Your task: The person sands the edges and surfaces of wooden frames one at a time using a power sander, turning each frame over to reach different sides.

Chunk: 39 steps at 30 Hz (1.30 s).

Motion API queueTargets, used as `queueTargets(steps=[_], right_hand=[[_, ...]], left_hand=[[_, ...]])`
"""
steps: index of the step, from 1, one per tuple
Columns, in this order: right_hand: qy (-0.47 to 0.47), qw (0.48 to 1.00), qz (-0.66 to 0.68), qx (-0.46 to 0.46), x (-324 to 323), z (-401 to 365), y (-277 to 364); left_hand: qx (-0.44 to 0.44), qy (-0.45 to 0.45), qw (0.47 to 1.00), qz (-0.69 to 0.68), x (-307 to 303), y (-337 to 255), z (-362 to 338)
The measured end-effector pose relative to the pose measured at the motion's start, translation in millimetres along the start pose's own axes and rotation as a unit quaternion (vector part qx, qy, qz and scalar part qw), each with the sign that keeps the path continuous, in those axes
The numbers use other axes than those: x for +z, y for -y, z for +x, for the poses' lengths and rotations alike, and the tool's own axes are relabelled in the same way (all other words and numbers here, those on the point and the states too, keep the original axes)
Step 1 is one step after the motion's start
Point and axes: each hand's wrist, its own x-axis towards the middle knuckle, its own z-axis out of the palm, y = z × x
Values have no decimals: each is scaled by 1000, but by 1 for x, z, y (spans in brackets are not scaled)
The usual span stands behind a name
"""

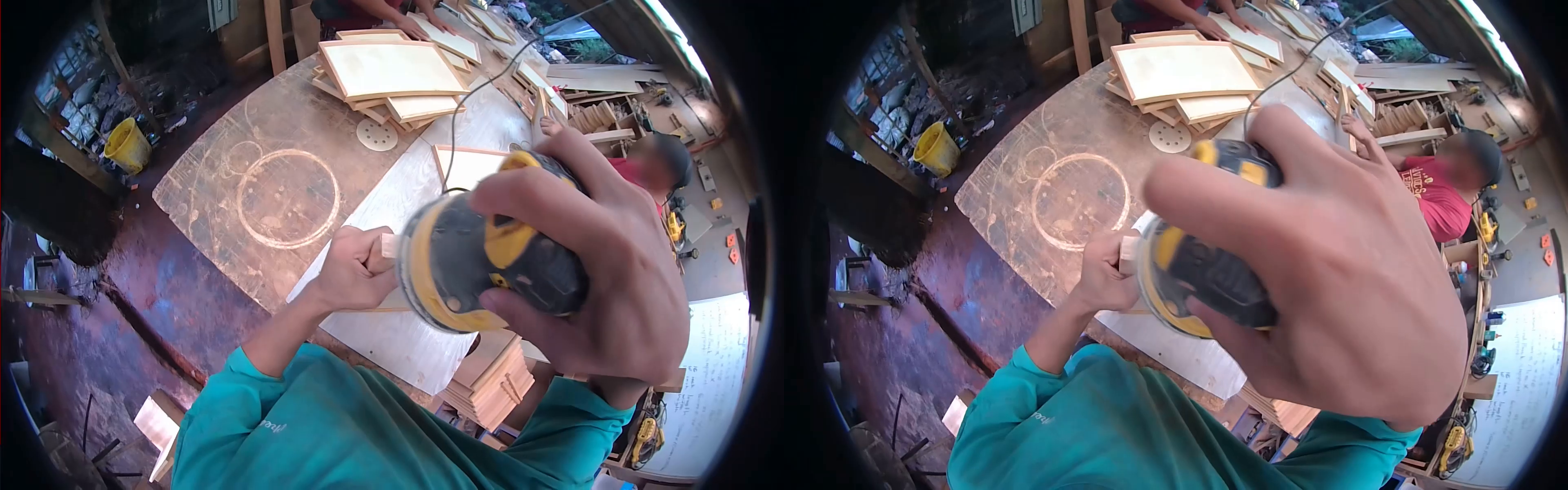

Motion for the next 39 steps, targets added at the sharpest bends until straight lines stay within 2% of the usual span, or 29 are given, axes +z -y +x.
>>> queueTargets(steps=[1,2,4,5,6,8,9,10,11,12,14,16,17,20,24,26,28,32,34,36,38,39], right_hand=[[-48,998,25,-21,1,-4,-2],[-46,998,28,-26,-4,-7,-5],[52,992,-115,19,-18,-14,-9],[58,997,-43,41,-17,-14,-12],[55,996,-44,45,-15,-14,-16],[22,999,-35,-29,-8,-11,-20],[28,998,53,-19,-9,-3,-6],[25,998,54,-16,-7,-2,4],[19,1000,14,-12,-6,-4,13],[14,999,-27,-9,-6,-6,18],[16,1000,-6,-20,-9,-11,13],[32,999,34,16,-12,-24,2],[40,998,-41,5,-16,-37,-11],[50,994,-70,60,-31,-71,-22],[40,991,-72,110,-38,-110,-30],[22,988,-64,136,-34,-129,-28],[2,987,-65,150,-36,-140,-29],[9,978,-55,201,-43,-163,-36],[5,971,-71,227,-44,-171,-42],[-22,977,-43,209,-42,-176,-46],[-27,975,-49,215,-40,-175,-39],[-12,975,-67,209,-41,-174,-35]], left_hand=[[-20,-7,1000,-19,-2,-3,0],[-22,-11,1000,-16,-4,-6,0],[-34,10,998,-45,-6,-13,1],[-29,12,999,-44,-7,-11,1],[-16,34,999,-8,-7,-10,-4],[-2,61,998,30,-4,-9,-8],[50,44,997,47,0,-11,-8],[102,26,992,63,5,-12,-8],[81,-14,996,-44,12,-9,-10],[-11,-50,989,-139,20,-14,-10],[74,-22,995,-56,11,-23,-6],[19,48,998,22,3,-18,-19],[37,33,999,18,5,-20,-20],[48,22,998,19,17,-28,-23],[76,28,996,43,27,-35,-27],[46,48,997,35,24,-40,-32],[30,24,998,42,24,-38,-31],[72,50,994,70,20,-40,-34],[67,55,996,34,26,-39,-38],[58,61,996,-4,34,-39,-42],[57,-3,997,55,35,-40,-45],[48,1,996,70,30,-38,-44]])
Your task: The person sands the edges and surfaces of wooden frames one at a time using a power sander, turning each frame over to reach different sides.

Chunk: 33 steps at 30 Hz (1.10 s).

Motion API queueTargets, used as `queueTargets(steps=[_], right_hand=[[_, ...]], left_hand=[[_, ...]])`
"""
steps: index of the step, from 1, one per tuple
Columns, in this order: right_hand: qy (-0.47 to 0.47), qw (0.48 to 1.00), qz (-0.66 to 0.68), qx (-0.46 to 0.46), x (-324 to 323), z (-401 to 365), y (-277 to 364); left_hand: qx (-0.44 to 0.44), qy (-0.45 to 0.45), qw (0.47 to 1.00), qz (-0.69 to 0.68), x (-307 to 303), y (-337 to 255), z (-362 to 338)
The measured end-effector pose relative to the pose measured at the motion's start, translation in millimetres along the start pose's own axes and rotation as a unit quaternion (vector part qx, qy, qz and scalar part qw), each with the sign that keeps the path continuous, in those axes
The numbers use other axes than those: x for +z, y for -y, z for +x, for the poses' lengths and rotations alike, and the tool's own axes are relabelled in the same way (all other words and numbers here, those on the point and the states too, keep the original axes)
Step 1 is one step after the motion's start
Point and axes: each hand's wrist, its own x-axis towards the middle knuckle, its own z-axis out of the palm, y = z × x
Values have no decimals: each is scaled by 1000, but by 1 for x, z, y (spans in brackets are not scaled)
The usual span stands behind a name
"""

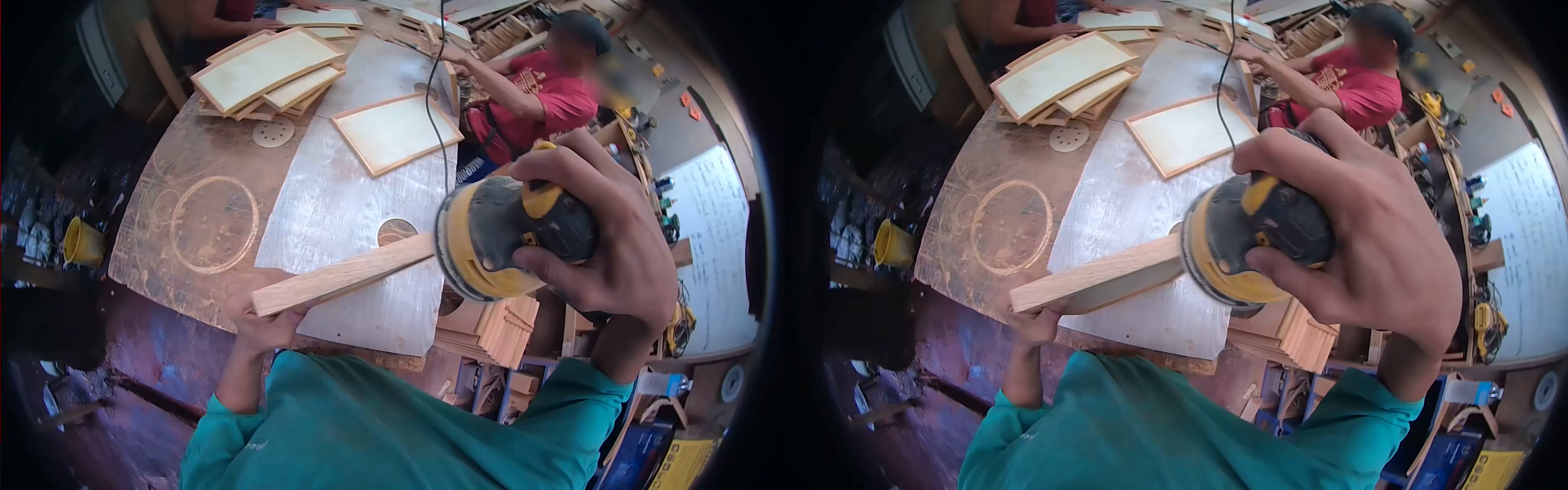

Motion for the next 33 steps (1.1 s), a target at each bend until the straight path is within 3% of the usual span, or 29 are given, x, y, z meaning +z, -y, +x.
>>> queueTargets(steps=[4,6,11,13,15,17,20,21,23,27,29,30,32,33], right_hand=[[19,999,-28,40,-3,-10,-5],[73,989,-55,115,-8,-18,-15],[98,984,-65,133,-8,-42,-40],[49,988,-71,132,-17,-49,-35],[31,988,-54,143,-25,-43,-30],[-16,998,-62,10,-28,-32,-30],[-5,1000,-3,-29,-20,-9,-28],[9,999,-3,-39,-16,-2,-22],[33,999,-29,-29,-3,6,-17],[33,997,-1,-66,1,17,-19],[49,997,-12,-58,-5,21,-8],[64,997,-18,-49,-4,21,-2],[61,997,-13,-44,-2,24,-2],[57,998,-12,-36,-1,25,-1]], left_hand=[[-19,-13,1000,0,-3,-1,-2],[-107,-102,988,-31,-2,4,-13],[-65,-36,997,-15,-6,7,-18],[-113,-85,989,-34,-4,6,-22],[-91,-55,994,-3,-9,6,-19],[-69,-26,997,26,-11,3,-19],[-79,-39,996,1,-9,6,-30],[-30,-55,997,39,-10,17,-39],[18,-75,995,70,-4,20,-40],[66,33,991,108,-1,-6,-23],[42,-109,992,45,14,-3,-25],[38,-106,992,47,12,-5,-23],[32,-4,997,77,3,-11,-11],[33,-6,996,86,2,-11,-9]])
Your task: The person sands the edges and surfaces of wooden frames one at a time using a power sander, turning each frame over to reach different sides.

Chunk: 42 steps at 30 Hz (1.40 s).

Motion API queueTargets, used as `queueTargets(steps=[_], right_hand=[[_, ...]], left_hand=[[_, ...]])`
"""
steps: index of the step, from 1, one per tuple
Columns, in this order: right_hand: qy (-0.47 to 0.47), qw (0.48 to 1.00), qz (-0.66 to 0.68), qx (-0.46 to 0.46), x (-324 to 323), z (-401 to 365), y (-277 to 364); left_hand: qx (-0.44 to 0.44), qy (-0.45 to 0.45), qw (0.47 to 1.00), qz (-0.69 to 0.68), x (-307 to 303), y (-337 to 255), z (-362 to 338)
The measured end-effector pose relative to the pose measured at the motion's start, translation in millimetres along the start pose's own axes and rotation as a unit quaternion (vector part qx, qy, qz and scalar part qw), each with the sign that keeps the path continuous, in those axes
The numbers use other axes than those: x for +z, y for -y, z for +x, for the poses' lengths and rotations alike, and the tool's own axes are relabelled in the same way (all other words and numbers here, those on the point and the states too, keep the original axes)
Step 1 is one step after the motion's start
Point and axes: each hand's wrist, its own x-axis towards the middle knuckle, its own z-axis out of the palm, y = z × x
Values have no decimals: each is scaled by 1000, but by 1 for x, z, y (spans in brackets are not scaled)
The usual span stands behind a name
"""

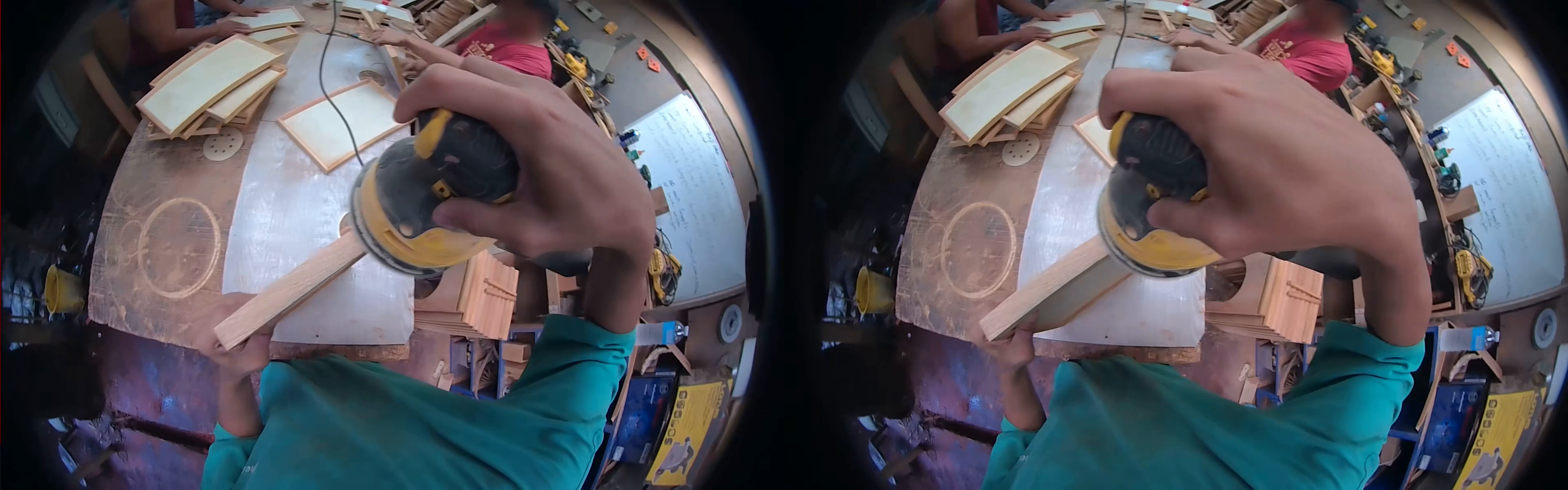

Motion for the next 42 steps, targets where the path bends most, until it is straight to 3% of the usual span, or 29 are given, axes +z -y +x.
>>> queueTargets(steps=[3,7,10,11,12,13,14,15,17,18,19,20,21,23,26,28,30,32,37,40,42], right_hand=[[2,1000,1,-6,-1,8,6],[-1,999,14,-40,2,29,35],[-24,991,51,-122,4,52,71],[-95,972,58,-207,12,59,75],[-27,984,15,-176,3,63,92],[-31,981,26,-188,7,70,103],[-36,980,34,-195,8,76,109],[-41,982,27,-181,-7,81,109],[186,940,33,-283,-46,88,101],[186,946,35,-264,-27,82,90],[7,951,70,-301,8,76,74],[-174,922,96,-331,27,71,65],[-101,967,6,-235,15,77,80],[-85,976,-1,-199,13,64,56],[-33,998,3,-61,8,35,9],[-121,990,-36,-60,15,8,-39],[-62,996,45,49,10,-24,-76],[12,988,32,154,6,-54,-105],[-1,946,-36,323,47,-129,-132],[5,934,1,357,46,-152,-123],[-26,947,-8,321,46,-164,-116]], left_hand=[[9,-14,999,-43,7,-1,4],[-15,38,992,-120,8,6,5],[-17,60,990,-125,2,7,10],[-16,59,990,-126,1,9,9],[-15,60,989,-131,3,13,5],[-35,24,993,-107,6,16,0],[-140,-120,956,-227,18,5,-13],[-134,-109,956,-238,19,5,-14],[-141,-97,965,-198,19,13,-22],[-147,-91,969,-176,18,19,-27],[-153,-84,973,-151,15,25,-31],[-156,-80,977,-124,15,29,-31],[-157,-70,977,-129,13,29,-26],[-84,30,994,-57,7,18,-6],[-127,21,989,-79,11,-2,-3],[-113,14,991,-68,14,-1,-4],[-96,11,993,-69,9,4,-9],[-77,-2,996,-37,0,19,-19],[-53,19,998,-16,-30,18,-21],[-34,17,999,-22,-38,4,-8],[-93,29,995,-6,-38,-15,14]])
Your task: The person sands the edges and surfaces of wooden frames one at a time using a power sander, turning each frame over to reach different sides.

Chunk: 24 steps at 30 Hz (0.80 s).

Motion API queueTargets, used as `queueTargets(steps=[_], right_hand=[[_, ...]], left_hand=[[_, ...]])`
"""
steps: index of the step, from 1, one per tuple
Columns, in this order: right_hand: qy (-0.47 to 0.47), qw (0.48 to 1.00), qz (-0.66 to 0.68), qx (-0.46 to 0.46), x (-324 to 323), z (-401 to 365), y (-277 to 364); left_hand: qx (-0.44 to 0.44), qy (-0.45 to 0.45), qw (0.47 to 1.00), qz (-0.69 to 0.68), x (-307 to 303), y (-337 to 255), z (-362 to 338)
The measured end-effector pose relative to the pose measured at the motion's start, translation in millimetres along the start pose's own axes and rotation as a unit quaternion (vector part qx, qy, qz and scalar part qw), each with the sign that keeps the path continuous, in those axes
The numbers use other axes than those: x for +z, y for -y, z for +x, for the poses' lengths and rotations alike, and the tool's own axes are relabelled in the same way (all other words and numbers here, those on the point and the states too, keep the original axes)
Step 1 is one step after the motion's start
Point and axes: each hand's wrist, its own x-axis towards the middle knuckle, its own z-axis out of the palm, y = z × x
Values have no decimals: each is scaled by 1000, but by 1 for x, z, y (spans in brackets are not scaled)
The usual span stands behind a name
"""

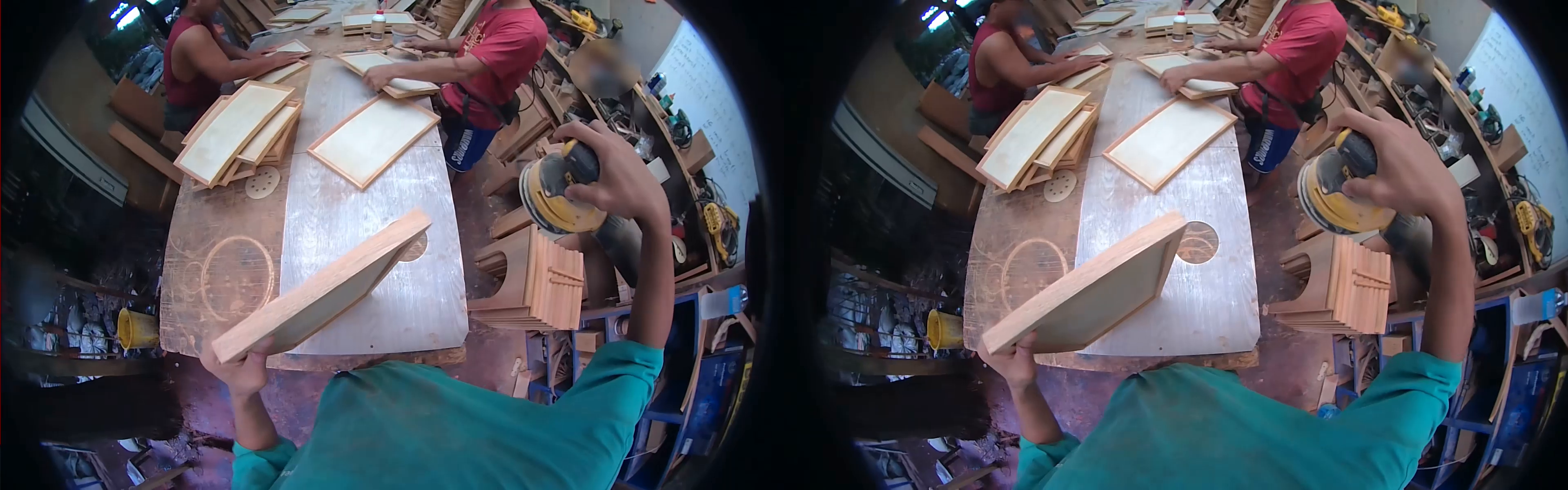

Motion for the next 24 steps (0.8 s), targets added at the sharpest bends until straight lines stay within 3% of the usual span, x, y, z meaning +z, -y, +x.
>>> queueTargets(steps=[5,6,8,9,11,16,17,20,22,24], right_hand=[[-72,990,68,-103,-20,-23,39],[-72,990,71,-100,-26,-28,50],[-101,979,100,-149,-30,-36,66],[-103,979,101,-142,-30,-38,71],[-87,973,121,-178,-31,-43,77],[-58,971,107,-207,-28,-48,86],[-44,973,103,-203,-28,-48,88],[-22,974,69,-214,-22,-45,94],[-16,978,63,-197,-8,-41,95],[6,979,69,-192,6,-34,98]], left_hand=[[35,221,973,54,28,-63,69],[40,214,974,67,32,-68,75],[9,324,944,57,44,-73,82],[12,330,942,55,52,-73,83],[99,337,927,135,72,-70,79],[117,417,878,205,144,-49,63],[126,444,854,238,163,-37,56],[114,451,851,244,216,19,34],[148,453,847,234,225,30,26],[105,486,831,249,217,33,24]])
